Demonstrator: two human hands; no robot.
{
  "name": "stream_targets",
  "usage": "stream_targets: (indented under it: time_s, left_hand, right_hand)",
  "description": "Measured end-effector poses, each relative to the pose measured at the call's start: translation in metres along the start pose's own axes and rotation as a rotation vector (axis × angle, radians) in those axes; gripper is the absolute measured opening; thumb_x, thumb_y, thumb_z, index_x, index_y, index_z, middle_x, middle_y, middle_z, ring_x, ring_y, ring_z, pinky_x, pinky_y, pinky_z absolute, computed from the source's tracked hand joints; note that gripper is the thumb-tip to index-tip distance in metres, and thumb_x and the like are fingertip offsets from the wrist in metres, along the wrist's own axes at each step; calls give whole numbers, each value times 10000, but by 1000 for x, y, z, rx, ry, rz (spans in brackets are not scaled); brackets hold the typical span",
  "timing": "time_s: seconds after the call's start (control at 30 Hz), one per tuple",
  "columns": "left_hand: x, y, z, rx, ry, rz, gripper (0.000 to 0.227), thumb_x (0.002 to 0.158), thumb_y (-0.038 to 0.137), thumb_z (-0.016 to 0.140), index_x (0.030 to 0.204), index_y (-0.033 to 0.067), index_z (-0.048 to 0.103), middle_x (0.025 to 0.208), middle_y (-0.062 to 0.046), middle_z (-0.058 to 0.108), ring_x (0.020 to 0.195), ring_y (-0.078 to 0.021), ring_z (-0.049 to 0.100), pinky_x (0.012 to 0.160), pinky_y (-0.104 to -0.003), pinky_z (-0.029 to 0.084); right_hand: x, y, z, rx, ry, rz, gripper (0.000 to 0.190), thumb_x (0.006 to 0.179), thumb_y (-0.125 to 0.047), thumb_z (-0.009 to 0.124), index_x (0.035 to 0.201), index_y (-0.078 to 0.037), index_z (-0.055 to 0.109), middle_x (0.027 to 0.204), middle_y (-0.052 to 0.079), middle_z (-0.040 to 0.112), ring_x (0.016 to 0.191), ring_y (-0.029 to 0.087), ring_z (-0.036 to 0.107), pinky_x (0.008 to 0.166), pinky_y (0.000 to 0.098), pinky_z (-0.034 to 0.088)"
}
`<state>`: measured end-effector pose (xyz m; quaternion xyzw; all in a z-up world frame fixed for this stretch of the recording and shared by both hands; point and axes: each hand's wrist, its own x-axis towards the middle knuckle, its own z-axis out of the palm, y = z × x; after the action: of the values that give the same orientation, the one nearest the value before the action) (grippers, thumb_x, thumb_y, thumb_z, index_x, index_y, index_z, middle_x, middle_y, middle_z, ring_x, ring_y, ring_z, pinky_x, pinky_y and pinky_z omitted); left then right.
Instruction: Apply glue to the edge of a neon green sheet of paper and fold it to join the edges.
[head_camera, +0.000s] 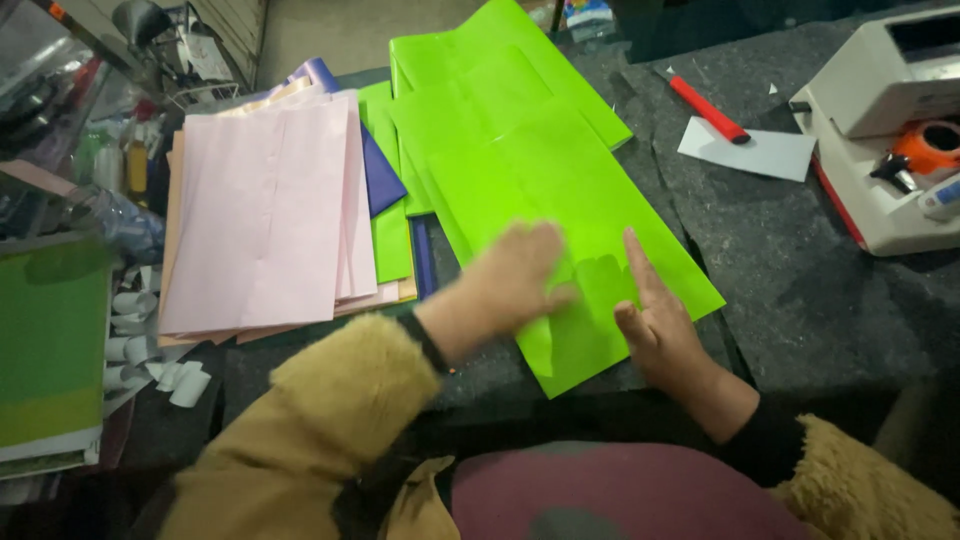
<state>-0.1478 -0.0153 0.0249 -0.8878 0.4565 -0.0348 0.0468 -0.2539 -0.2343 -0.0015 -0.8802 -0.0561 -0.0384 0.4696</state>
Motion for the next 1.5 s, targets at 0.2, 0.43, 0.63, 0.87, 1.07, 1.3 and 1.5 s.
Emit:
stream_targets:
  time_s: [0.2, 0.43, 0.63, 0.87, 1.07, 1.3, 1.5]
  left_hand:
    - [0, -1, 15, -214, -48, 116, 783, 960, 605, 504, 1410, -36, 503, 1513, -207, 487, 1428, -332, 435, 1200, -473, 305]
    - [46, -82, 26, -72, -108, -287, 780, 1028, 599, 341, 1548, 18, 351, 1641, -156, 315, 1523, -297, 271, 1234, -494, 174]
    - [60, -128, 30, 34, -91, -505, 770, 1008, 544, 308, 1547, -5, 285, 1639, -161, 253, 1517, -302, 188, 1220, -499, 120]
    - [22, -74, 8, 374, 47, -217, 497, 1035, 227, 406, 1466, -2, 498, 1534, -187, 491, 1435, -337, 429, 1215, -515, 219]
    - [1, -5, 17, -87, -46, -206, 687, 977, 447, 490, 1479, -11, 392, 1579, -198, 358, 1473, -355, 302, 1187, -512, 188]
    - [-10, 1, 20, -217, 78, -221, 779, 968, 520, 527, 1522, -8, 379, 1613, -194, 352, 1507, -347, 288, 1228, -516, 182]
    - [-10, 0, 24, -217, 180, -217, 799, 973, 543, 523, 1526, -17, 380, 1625, -189, 346, 1524, -323, 289, 1233, -517, 179]
  right_hand:
    - [1, 2, 7, -16, 17, -117, 1081, 929, -828, 252, 1631, -11, 155, 1654, 312, 266, 1536, 464, 275, 1219, 489, 259]
    - [5, 4, 14, -234, -71, -171, 1064, 945, -811, 238, 1608, 17, 155, 1669, 278, 226, 1567, 454, 210, 1263, 521, 176]
    - [1, -4, 9, -192, -83, -50, 1047, 906, -789, 253, 1626, -33, 177, 1673, 240, 241, 1536, 463, 179, 1209, 514, 206]
    - [2, 16, 1, 180, 43, 36, 726, 1055, -569, 304, 1463, 2, 489, 1656, 191, 427, 1446, 359, 501, 1190, 452, 358]
    - [8, -16, -15, 806, 168, 187, 426, 1067, -207, 438, 1385, 63, 525, 1459, 200, 581, 1409, 273, 534, 1182, 398, 404]
    - [42, -11, -16, -36, 81, 102, 272, 993, -137, 587, 1230, -84, 710, 1275, 103, 728, 1161, 213, 716, 1023, 347, 560]
    - [90, -12, 3, -476, -114, -364, 485, 841, -7, 562, 1293, -94, 717, 1098, 163, 662, 1060, 365, 617, 909, 449, 496]
